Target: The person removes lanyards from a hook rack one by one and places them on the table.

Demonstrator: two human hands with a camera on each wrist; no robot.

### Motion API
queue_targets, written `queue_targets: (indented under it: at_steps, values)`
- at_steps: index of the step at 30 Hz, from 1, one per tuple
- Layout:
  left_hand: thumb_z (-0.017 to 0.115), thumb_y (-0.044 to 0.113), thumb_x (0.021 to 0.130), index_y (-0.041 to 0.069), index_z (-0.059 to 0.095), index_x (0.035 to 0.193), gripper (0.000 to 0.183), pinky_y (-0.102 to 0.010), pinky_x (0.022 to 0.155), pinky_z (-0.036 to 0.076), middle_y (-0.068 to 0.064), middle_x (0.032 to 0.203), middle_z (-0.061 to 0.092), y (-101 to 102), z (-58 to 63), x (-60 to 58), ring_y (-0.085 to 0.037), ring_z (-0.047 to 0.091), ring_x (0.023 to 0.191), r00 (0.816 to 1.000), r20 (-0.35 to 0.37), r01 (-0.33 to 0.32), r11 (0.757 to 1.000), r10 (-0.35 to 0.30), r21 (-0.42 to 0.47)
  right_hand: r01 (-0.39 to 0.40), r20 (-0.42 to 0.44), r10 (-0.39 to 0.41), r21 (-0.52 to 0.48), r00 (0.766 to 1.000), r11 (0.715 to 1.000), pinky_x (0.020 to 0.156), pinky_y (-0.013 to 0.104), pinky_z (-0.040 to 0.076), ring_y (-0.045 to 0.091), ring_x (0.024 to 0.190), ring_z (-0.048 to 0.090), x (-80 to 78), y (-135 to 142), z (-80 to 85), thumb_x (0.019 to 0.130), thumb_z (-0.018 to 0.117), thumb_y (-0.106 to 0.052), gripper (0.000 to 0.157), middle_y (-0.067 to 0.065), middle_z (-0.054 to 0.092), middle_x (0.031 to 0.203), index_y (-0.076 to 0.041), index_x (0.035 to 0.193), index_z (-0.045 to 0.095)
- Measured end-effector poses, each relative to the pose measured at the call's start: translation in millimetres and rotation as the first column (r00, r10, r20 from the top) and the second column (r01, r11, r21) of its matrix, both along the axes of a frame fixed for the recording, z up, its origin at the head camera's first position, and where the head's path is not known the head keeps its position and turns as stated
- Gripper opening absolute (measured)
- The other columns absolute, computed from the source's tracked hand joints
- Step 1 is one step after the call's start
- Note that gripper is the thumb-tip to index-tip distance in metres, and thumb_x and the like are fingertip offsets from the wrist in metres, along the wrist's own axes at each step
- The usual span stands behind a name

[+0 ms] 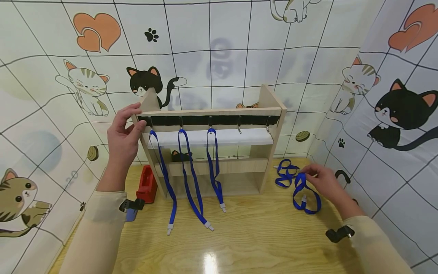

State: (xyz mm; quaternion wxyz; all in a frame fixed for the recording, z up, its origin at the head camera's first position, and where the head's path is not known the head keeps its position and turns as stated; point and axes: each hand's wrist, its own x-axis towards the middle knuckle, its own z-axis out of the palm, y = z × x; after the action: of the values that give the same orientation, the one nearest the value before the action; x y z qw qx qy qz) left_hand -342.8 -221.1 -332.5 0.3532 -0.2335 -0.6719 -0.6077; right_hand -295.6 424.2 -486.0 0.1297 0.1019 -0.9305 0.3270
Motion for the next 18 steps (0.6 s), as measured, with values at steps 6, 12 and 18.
queue_targets:
  at_steps: [6,12,18]
  values:
    - [0.074,0.000,0.105,-0.002,0.068,0.139,0.035,-0.024,0.107,0.056,-0.009,0.155,0.064,0,0.2,0.3,-0.028,0.055,0.146,1.000,0.000,-0.002,1.000,0.002,-0.004,-0.067,0.035,0.069,-0.048,0.997,0.997,0.068,0.026,0.056,0.010,0.087,0.067,-0.4,-2,-14.6,0.103,0.072,0.005,0.015,0.016,0.077,0.113,-0.003,0.113,0.080]
    - [0.074,0.000,0.105,-0.001,0.068,0.139,0.035,-0.024,0.106,0.056,-0.009,0.155,0.064,0,0.2,0.0,-0.028,0.056,0.145,1.000,0.003,-0.010,1.000,0.010,-0.010,-0.130,0.109,0.138,-0.078,0.984,0.988,0.068,0.027,0.056,0.009,0.087,0.066,-3.5,1,-31.2,0.103,0.072,0.006,0.013,0.017,0.077,0.113,-0.001,0.110,0.080]
    - [0.075,0.000,0.104,-0.001,0.069,0.139,0.035,-0.024,0.106,0.057,-0.009,0.155,0.064,0,-0.2,-0.2,-0.027,0.056,0.145,1.000,0.001,-0.013,1.000,0.013,-0.009,-0.140,0.166,0.150,-0.071,0.975,0.988,0.068,0.027,0.057,0.014,0.089,0.067,-2.7,-2,-39.7,0.103,0.072,0.004,0.013,0.012,0.078,0.112,-0.002,0.111,0.080]
